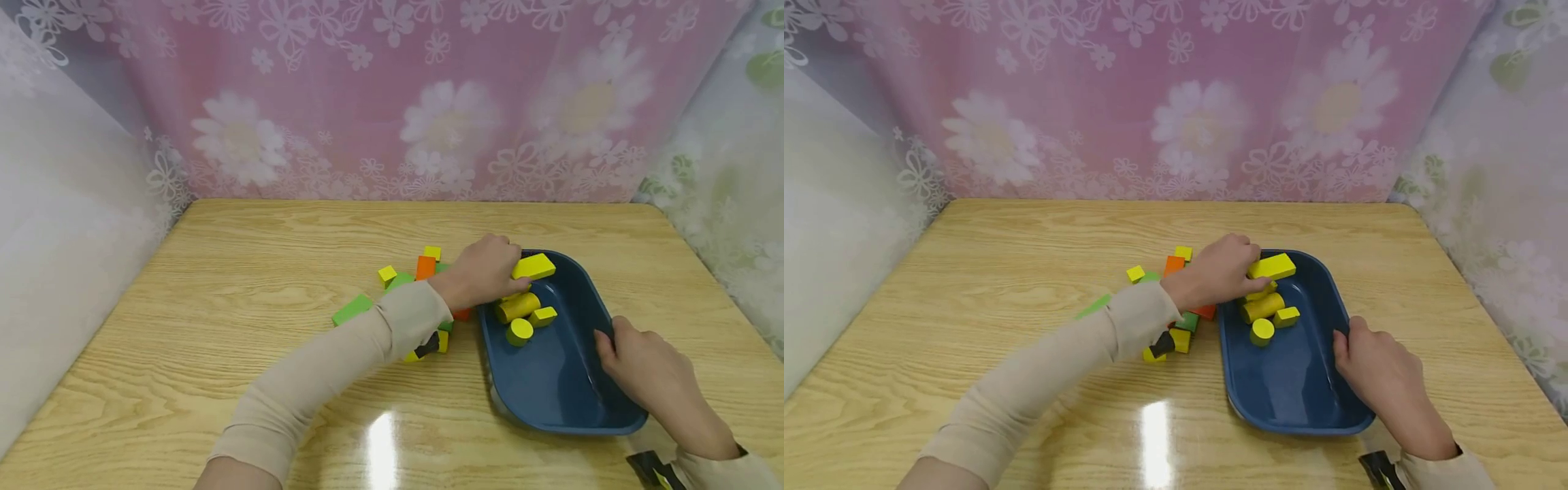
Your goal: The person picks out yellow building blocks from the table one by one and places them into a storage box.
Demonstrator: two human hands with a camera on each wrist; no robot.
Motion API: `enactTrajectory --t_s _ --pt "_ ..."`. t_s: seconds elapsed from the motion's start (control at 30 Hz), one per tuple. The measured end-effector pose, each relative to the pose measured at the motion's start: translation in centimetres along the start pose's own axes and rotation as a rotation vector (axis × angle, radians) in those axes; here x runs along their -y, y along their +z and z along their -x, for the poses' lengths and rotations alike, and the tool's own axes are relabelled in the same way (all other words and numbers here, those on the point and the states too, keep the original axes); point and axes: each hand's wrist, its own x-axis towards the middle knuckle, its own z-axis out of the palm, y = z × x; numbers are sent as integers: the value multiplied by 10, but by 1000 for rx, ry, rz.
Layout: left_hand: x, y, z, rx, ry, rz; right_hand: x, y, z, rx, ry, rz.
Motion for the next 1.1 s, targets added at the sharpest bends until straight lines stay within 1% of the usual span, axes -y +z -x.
enactTrajectory --t_s 0.1,0.17,0.33,0.4,0.47,0.57,0.63,0.7,0.77,0.9,1.0,1.1 --pt "-14 5 2 69 27 -13 0 1 0 -9 -3 1" --pt "-20 8 1 105 31 -28 0 1 0 -17 -8 2" --pt "-31 20 -2 163 31 -85 -1 0 -1 -7 -2 2" --pt "-35 26 -3 183 42 -104 -1 1 -1 -7 -2 0" --pt "-39 30 -5 214 64 -114 -1 1 0 -16 -3 -5" --pt "-42 35 -7 280 109 -119 -1 1 0 -20 -6 -7" --pt "-43 38 -8 322 138 -115 0 2 1 -20 -6 -7" --pt "-42 39 -8 349 159 -119 0 2 1 -17 -6 -7" --pt "-41 40 -7 352 178 -122 1 2 1 -17 -7 -7" --pt "-41 41 -5 325 211 -114 1 1 1 -7 -5 -9" --pt "-42 41 -4 300 216 -105 1 1 1 1 2 -10" --pt "-44 42 -4 285 206 -90 1 1 1 7 7 -11"
